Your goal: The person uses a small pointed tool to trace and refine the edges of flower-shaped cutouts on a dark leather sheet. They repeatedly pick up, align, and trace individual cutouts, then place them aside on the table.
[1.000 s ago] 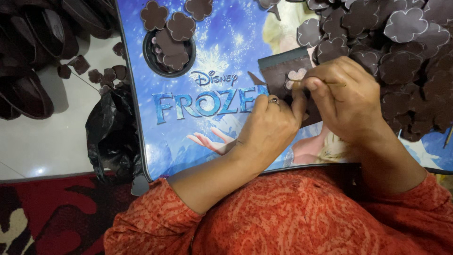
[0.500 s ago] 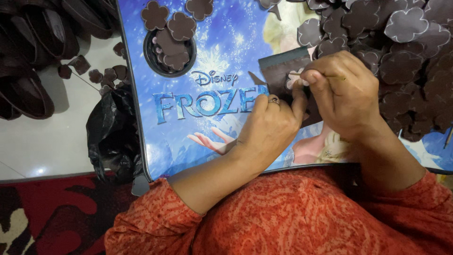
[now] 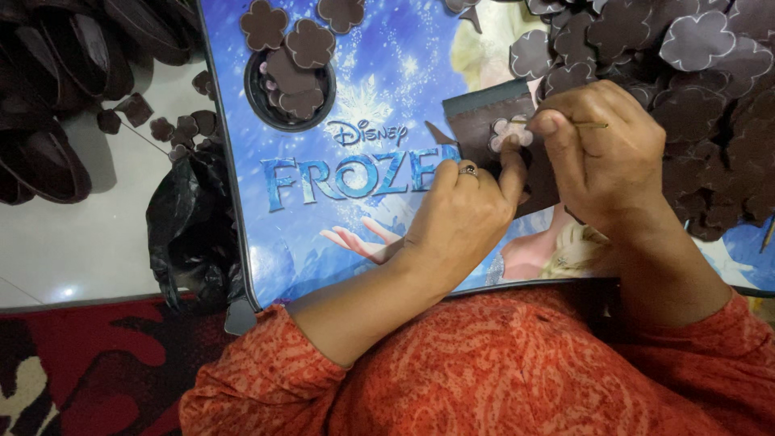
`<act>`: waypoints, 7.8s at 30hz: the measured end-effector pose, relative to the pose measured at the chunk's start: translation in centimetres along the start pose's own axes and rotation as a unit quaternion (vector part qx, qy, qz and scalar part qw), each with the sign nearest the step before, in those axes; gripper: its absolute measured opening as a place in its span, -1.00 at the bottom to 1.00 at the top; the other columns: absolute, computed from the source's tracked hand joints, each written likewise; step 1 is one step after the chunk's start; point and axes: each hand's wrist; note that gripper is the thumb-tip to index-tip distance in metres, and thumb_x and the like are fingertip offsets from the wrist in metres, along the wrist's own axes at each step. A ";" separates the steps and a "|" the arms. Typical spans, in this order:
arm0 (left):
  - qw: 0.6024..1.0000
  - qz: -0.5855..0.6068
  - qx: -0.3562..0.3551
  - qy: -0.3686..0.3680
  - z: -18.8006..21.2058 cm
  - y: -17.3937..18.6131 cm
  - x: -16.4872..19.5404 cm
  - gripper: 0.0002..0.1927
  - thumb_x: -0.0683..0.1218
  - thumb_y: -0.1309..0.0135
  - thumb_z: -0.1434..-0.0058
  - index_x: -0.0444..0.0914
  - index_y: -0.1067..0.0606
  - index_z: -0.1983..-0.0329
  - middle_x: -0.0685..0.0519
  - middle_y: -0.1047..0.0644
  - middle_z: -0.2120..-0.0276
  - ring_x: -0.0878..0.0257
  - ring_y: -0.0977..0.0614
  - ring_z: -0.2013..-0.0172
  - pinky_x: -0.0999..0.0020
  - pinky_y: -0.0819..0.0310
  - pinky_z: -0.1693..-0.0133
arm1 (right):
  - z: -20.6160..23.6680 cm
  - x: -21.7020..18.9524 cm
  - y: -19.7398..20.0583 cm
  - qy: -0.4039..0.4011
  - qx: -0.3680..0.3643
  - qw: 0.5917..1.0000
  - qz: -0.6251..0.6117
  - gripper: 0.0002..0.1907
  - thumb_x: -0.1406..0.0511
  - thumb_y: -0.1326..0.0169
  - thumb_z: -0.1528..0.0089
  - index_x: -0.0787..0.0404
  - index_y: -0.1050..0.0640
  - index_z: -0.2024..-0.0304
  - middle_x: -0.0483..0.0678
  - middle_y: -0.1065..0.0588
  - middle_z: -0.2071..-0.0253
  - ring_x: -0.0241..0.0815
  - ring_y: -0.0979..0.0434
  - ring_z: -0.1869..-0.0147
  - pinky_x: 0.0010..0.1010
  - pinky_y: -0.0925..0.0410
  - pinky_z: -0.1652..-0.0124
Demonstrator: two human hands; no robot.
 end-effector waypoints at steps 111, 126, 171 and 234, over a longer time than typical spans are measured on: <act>0.953 0.291 0.077 -0.024 -1.9 -0.8 -5.5 -0.80 -0.18 -0.07 -0.27 -0.18 -0.53 0.04 0.11 -0.51 0.09 0.12 -0.56 0.11 0.23 -0.51 0.10 | 1.6 1.2 0.7 0.007 -0.003 1.000 0.005 -0.79 0.41 -0.11 -0.57 0.34 -0.53 0.20 0.00 -0.51 0.31 -0.13 -0.49 0.29 -0.38 -0.35 0.26; 0.940 0.325 0.104 -0.005 -2.2 -1.5 -5.8 -0.81 -0.19 -0.10 -0.28 -0.14 -0.58 0.06 0.16 -0.53 0.07 0.13 -0.59 0.08 0.19 -0.51 0.04 | 0.8 0.6 0.7 0.030 -0.022 0.999 -0.026 -0.84 0.45 -0.16 -0.51 0.34 -0.51 0.20 0.01 -0.53 0.32 -0.15 -0.49 0.32 -0.38 -0.34 0.29; 0.924 0.370 0.095 0.021 -2.4 -2.2 -6.6 -0.83 -0.11 -0.27 -0.25 -0.03 -0.68 0.10 0.15 -0.50 0.09 0.11 -0.52 -0.02 0.19 -0.48 -0.03 | 0.2 -0.1 -0.1 0.071 -0.022 0.996 -0.043 -0.88 0.39 -0.12 -0.48 0.36 -0.53 0.16 0.03 -0.56 0.26 -0.16 -0.51 0.29 -0.35 -0.38 0.26; 0.888 0.447 0.074 0.076 -2.2 -1.1 -6.5 -0.77 -0.08 -0.31 -0.27 -0.09 -0.54 0.05 0.18 -0.60 0.20 0.20 -0.60 0.10 0.28 -0.44 -0.06 | 0.5 -0.2 1.4 -0.190 0.102 0.953 -0.213 -0.77 0.45 0.25 -0.38 0.34 -0.45 0.28 -0.08 -0.48 0.44 -0.30 -0.51 0.41 -0.45 -0.37 0.39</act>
Point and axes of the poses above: each hand's wrist, its own z-axis away from the middle knuckle, its own y-axis out of the back of the hand, x = y × z
